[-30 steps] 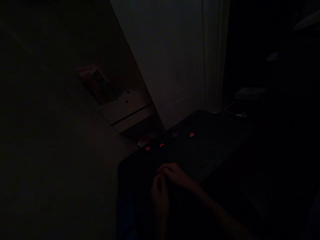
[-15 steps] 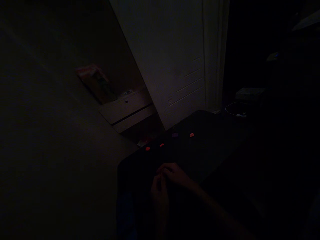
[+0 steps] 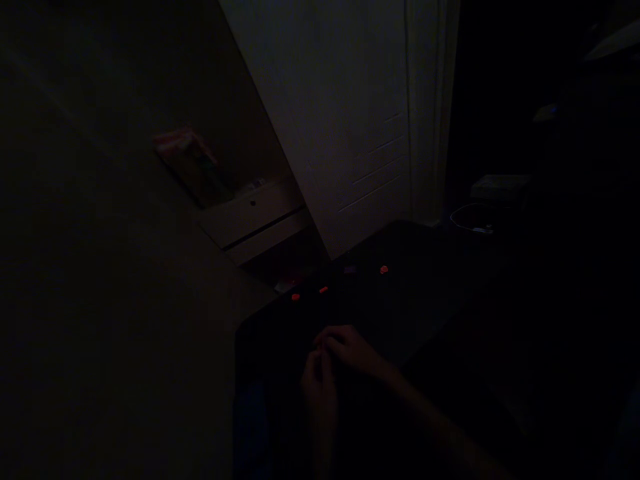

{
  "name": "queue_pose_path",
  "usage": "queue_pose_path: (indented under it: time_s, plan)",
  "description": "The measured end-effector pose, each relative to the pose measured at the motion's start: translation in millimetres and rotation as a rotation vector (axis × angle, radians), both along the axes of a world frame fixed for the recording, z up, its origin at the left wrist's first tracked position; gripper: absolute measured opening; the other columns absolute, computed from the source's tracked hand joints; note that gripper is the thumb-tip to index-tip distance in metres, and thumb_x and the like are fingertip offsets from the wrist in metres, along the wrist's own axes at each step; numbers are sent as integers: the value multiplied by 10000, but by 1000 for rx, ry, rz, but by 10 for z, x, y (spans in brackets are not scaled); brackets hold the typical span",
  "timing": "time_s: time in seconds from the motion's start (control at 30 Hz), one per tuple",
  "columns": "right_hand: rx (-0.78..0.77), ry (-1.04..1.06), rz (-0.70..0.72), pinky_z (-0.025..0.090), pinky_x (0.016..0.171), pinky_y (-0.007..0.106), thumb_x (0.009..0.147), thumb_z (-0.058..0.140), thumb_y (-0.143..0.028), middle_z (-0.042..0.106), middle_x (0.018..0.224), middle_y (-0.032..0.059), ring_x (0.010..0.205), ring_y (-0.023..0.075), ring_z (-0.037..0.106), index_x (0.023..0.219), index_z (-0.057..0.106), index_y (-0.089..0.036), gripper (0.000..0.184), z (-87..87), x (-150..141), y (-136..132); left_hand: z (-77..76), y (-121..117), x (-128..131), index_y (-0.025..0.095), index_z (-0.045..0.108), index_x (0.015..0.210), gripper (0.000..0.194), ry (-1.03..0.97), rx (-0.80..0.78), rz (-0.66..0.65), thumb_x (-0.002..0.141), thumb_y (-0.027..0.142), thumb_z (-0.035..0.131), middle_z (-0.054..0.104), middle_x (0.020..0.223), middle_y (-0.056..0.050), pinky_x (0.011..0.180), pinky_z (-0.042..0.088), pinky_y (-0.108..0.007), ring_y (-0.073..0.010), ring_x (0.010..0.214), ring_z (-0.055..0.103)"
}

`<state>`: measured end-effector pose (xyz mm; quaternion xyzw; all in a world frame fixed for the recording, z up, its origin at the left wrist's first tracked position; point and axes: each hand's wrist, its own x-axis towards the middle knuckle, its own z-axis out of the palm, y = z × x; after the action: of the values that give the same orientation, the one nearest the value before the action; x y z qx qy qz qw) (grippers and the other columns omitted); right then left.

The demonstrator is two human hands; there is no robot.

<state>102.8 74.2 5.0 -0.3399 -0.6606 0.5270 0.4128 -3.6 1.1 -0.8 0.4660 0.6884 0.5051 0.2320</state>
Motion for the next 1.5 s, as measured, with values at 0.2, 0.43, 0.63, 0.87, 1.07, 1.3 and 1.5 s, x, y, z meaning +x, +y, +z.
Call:
queue_pose_path:
  time_s: [0.2,0.43,0.63,0.87,1.07,1.3,1.5]
  plan:
    - [9,7,-3,530,838,326,887,512,-232,786,947,67,908,218,717,935,775,-164,275,10,7,-5,-18,11,-8,182,700,801,672,24,6,3,778,825,506,672,718,-70,648,495,-322,-229,688,632]
    - [4,-4,-4,530,830,315,885,515,-227,784,935,60,903,212,717,926,775,-171,268,23,6,-9,-27,4,-9,182,693,809,650,23,-1,-17,799,804,506,677,739,-69,658,493,-320,-223,690,628]
    - [-11,-7,-3,535,811,316,888,513,-234,783,936,70,895,218,718,943,775,-161,278,21,8,-15,-45,4,-20,184,692,810,616,14,-9,-17,812,775,517,666,721,-64,655,495,-320,-228,692,630]
    - [0,4,-7,538,796,304,898,513,-240,781,925,64,870,207,715,953,778,-164,281,-2,3,-11,-46,-1,-15,186,698,816,608,25,11,-4,813,768,524,661,713,-65,660,503,-317,-234,711,641]
    - [7,6,-1,533,795,302,896,510,-226,782,920,63,868,207,715,951,777,-163,280,-23,-8,4,-74,14,-34,185,698,809,625,31,-1,-18,813,781,510,668,714,-67,633,501,-316,-226,677,632]
    - [17,20,-4,527,810,309,898,527,-247,785,939,68,898,217,720,943,776,-162,267,-20,-1,-2,-52,4,-27,180,697,831,596,36,6,-30,837,745,508,683,762,-78,690,513,-332,-237,727,647]
    - [7,14,-3,528,806,307,906,529,-252,782,934,67,890,215,719,953,776,-161,267,-7,1,-8,-50,-6,-23,178,702,845,582,34,-8,-15,838,729,517,690,772,-85,699,518,-333,-245,747,658]
